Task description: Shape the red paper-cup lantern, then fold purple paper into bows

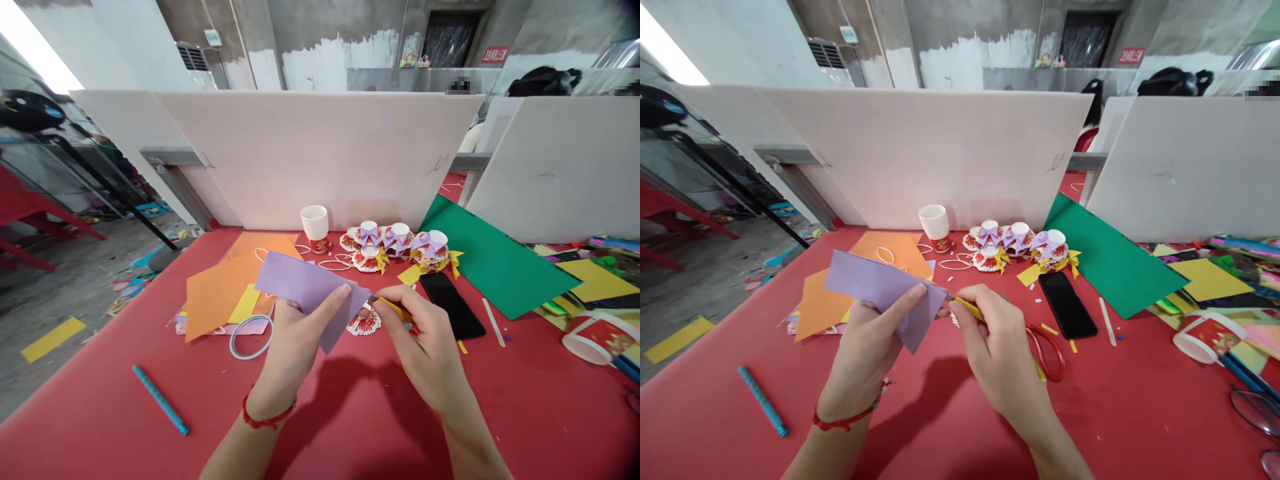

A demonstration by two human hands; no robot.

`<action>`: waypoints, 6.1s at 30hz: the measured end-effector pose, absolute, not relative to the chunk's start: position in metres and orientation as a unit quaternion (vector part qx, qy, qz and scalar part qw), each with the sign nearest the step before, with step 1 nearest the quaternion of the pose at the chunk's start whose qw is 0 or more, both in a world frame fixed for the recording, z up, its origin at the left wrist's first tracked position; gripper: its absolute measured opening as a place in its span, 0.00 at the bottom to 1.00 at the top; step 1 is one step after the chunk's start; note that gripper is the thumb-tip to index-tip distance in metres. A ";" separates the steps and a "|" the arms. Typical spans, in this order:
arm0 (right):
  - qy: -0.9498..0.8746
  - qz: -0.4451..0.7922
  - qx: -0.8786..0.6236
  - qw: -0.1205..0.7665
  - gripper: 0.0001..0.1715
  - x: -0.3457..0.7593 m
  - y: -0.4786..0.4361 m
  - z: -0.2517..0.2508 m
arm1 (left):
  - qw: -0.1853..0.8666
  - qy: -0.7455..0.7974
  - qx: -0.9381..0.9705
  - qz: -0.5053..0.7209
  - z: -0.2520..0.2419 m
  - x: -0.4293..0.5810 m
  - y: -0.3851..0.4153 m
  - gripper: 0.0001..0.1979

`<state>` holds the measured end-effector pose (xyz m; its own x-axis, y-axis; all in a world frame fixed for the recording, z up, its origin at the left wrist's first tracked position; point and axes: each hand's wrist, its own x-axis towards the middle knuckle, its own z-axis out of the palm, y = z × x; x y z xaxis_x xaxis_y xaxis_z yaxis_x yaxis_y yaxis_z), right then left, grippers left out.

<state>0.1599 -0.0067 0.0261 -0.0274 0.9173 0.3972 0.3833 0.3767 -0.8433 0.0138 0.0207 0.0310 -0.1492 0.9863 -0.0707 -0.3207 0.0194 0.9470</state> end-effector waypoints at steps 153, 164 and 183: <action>-0.717 0.160 -0.456 0.503 0.12 0.161 -0.027 0.033 | 0.510 0.386 0.507 0.578 0.037 0.002 0.010 0.09; -0.686 0.142 -0.473 0.534 0.12 0.152 -0.031 0.032 | 0.534 0.359 0.499 0.581 0.032 0.001 0.008 0.14; -0.708 0.121 -0.444 0.536 0.11 0.161 -0.029 0.033 | 0.543 0.320 0.521 0.576 0.030 0.012 0.005 0.09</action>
